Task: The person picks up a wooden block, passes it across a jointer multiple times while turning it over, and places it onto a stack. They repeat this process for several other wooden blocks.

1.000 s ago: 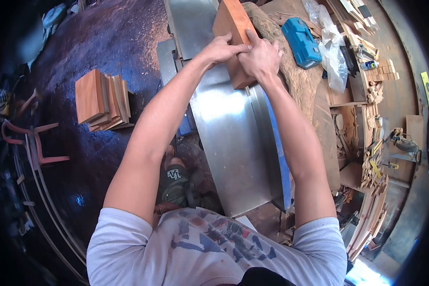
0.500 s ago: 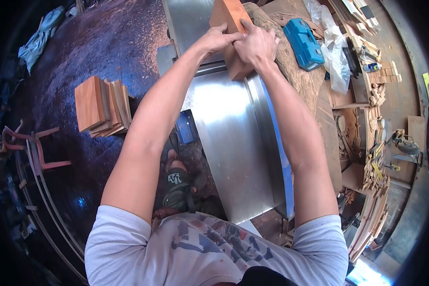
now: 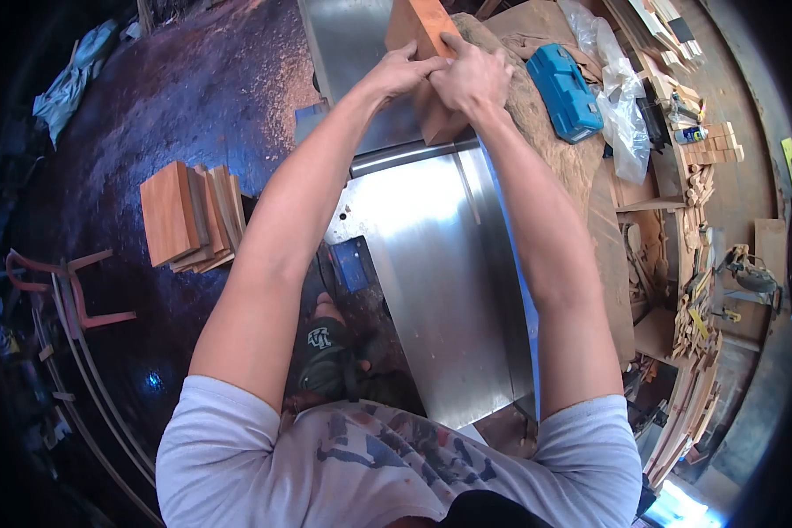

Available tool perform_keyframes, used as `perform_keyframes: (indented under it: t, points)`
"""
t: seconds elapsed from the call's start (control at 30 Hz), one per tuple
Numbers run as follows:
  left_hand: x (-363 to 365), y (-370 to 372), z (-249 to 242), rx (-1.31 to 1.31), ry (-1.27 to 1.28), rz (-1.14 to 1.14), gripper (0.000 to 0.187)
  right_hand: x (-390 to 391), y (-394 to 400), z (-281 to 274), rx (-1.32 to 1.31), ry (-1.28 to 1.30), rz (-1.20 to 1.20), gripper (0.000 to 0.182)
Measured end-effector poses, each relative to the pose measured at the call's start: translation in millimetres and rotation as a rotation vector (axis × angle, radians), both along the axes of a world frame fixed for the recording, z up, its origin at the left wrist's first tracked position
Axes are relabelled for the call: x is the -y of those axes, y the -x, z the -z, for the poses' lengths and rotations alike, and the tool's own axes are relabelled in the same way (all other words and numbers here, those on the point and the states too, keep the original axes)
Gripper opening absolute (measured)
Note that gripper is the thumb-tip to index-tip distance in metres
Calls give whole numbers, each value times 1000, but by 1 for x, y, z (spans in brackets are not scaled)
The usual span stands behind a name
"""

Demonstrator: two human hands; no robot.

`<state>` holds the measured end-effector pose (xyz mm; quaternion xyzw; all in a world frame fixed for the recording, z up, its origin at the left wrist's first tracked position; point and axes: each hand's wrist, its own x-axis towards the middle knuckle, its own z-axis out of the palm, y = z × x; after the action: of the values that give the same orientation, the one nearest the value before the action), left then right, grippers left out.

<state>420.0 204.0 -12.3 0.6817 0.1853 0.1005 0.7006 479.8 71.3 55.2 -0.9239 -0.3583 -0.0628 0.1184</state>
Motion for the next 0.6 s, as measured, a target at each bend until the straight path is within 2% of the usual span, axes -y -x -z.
perform_keyframes:
  t: [0.13, 0.23, 0.27, 0.3, 0.33, 0.37, 0.43, 0.47, 0.5, 0.53, 0.57, 0.6]
  points:
    - [-32, -21, 6, 71, 59, 19, 113, -31, -16, -3, -7, -14, 17, 58]
    - [-44, -26, 3, -71, -139, -43, 116, -43, -18, -5, -63, 23, 54, 65]
    - [-39, -17, -10, -56, -152, -47, 113, -44, -17, -8, -129, 42, 82, 68]
    - [-46, -11, -16, -111, -269, -12, 106, -47, -17, -15, -182, 58, 105, 71]
    - [-45, 4, -18, -35, -331, -136, 96, -48, -17, -18, -217, 89, 106, 79]
    - [-37, 30, -24, 41, -396, -264, 86, -49, -15, -20, -222, 111, 122, 83]
    - [-24, 127, -76, 194, -146, -284, 71, -51, -19, -24, -229, 135, 119, 87]
    - [-21, 170, -68, 244, -182, -337, 62, -52, -18, -31, -232, 147, 104, 88]
    - [-19, 219, -68, 210, -148, -349, 63, -60, -6, -50, -260, 123, 127, 86]
    - [-12, 264, -66, 162, 32, -371, 56, -64, 11, -73, -284, 107, 145, 85]
    - [-10, 304, -50, 85, 117, -423, 58, -60, 32, -89, -319, 109, 162, 84]
    - [-2, 337, -34, 0, 203, -464, 60, -46, 52, -101, -481, -12, 85, 81]
